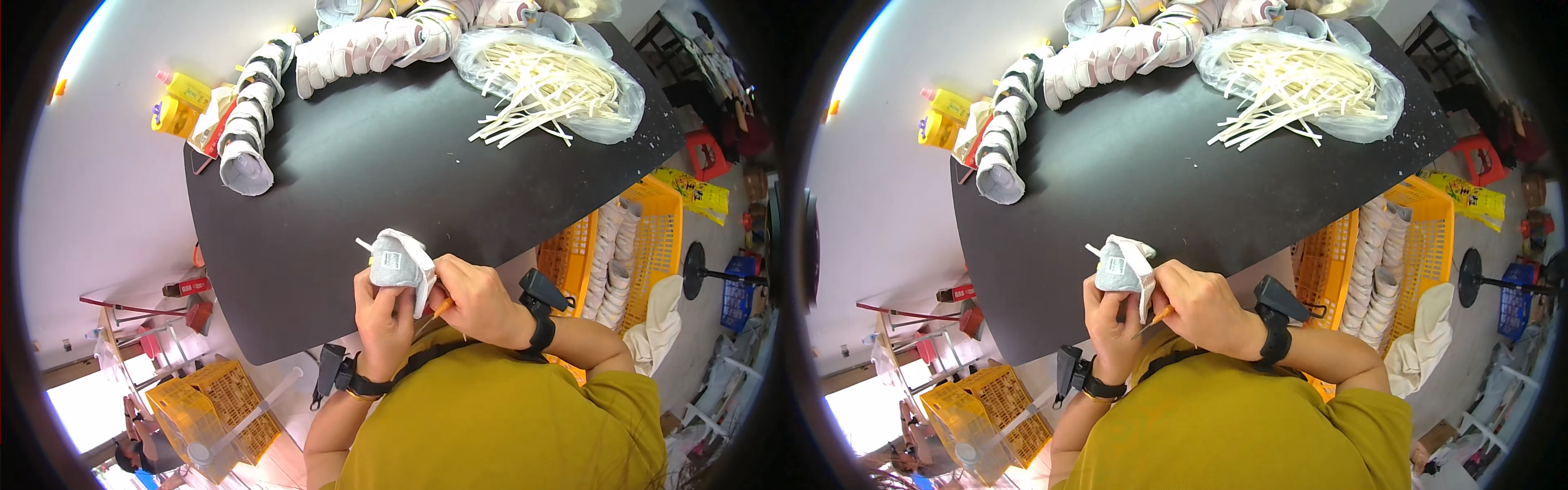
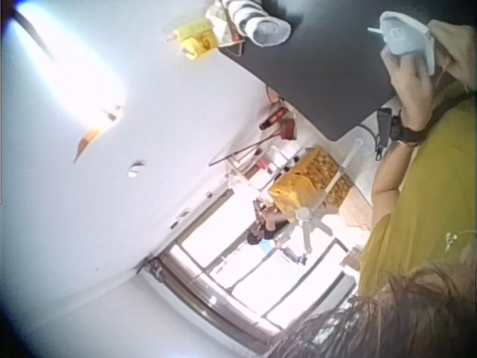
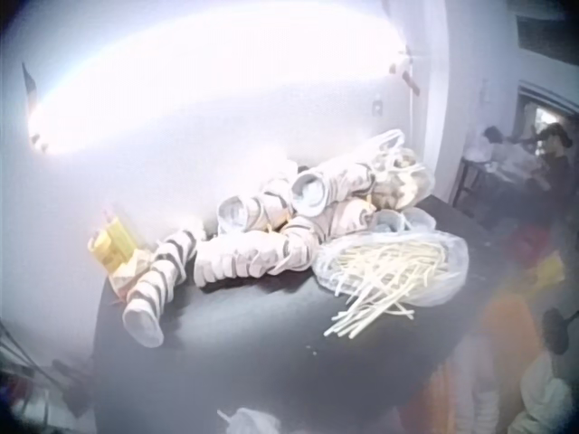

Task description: Hand-stitching and assembling white fabric components for shoe uppers using a needle and thread.

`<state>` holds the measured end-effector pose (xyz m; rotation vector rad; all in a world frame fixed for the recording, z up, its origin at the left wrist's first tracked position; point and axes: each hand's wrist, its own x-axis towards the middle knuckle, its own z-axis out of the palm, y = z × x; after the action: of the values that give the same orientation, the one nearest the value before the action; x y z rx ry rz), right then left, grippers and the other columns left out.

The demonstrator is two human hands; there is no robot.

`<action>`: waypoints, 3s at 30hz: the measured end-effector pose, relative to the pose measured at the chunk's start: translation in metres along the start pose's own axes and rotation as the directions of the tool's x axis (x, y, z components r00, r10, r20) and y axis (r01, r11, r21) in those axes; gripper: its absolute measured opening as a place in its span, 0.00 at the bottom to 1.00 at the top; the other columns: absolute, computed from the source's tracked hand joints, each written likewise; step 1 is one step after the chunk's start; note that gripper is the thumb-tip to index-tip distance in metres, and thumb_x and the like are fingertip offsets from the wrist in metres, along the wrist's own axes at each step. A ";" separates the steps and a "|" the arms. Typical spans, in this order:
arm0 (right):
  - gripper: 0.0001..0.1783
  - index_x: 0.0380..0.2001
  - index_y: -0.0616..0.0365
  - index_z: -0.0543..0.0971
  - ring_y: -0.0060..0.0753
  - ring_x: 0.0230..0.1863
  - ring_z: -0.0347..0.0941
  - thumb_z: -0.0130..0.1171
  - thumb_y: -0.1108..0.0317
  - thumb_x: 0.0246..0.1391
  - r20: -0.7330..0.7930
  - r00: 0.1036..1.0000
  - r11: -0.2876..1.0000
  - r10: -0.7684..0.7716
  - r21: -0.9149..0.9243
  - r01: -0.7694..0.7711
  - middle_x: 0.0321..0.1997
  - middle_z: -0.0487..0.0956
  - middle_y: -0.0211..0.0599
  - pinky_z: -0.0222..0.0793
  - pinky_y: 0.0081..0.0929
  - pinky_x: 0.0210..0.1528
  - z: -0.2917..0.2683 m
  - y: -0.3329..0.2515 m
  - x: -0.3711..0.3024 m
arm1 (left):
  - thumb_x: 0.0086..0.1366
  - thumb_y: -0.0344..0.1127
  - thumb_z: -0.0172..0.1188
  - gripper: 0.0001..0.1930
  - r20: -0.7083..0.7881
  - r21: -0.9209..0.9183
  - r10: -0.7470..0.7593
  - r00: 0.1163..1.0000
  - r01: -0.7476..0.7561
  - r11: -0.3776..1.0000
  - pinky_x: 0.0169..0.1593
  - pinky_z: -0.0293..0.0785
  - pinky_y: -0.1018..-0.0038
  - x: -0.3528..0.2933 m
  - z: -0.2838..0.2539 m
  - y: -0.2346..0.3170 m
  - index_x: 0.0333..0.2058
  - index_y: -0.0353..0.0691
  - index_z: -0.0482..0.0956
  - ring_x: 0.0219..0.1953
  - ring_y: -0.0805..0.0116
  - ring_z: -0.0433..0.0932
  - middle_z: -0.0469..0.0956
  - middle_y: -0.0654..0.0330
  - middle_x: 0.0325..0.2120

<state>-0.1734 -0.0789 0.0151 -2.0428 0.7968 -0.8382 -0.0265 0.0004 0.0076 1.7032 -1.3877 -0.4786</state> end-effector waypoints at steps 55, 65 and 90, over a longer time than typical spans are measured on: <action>0.09 0.35 0.62 0.78 0.13 0.25 0.70 0.58 0.66 0.62 0.544 0.791 0.666 0.281 0.483 -0.568 0.26 0.80 0.31 0.67 0.17 0.27 -0.011 0.020 0.029 | 0.66 0.26 0.60 0.10 0.166 -0.468 -0.484 0.859 0.500 0.729 0.29 0.72 0.83 -0.013 -0.022 0.012 0.45 0.30 0.76 0.29 0.78 0.74 0.70 0.61 0.47; 0.04 0.32 0.60 0.79 0.39 0.25 0.77 0.59 0.72 0.57 0.080 0.992 0.934 0.094 0.339 -0.116 0.27 0.79 0.41 0.73 0.31 0.29 -0.024 0.010 0.016 | 0.70 0.31 0.55 0.09 0.154 -0.698 -0.617 0.772 0.527 0.484 0.24 0.69 0.83 -0.011 -0.033 0.001 0.46 0.35 0.76 0.29 0.79 0.76 0.81 0.61 0.33; 0.08 0.35 0.63 0.81 0.14 0.17 0.68 0.56 0.70 0.60 0.631 0.706 0.674 0.320 0.372 -0.638 0.15 0.75 0.29 0.64 0.21 0.22 0.008 0.012 0.027 | 0.71 0.33 0.54 0.12 0.317 -0.671 -0.551 0.772 0.593 0.446 0.27 0.74 0.82 -0.024 -0.027 0.006 0.50 0.36 0.75 0.35 0.76 0.79 0.81 0.61 0.39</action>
<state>-0.1549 -0.1020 0.0090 -1.2894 0.6387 -0.1306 -0.0173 0.0329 0.0219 1.3832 -0.4154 -1.2976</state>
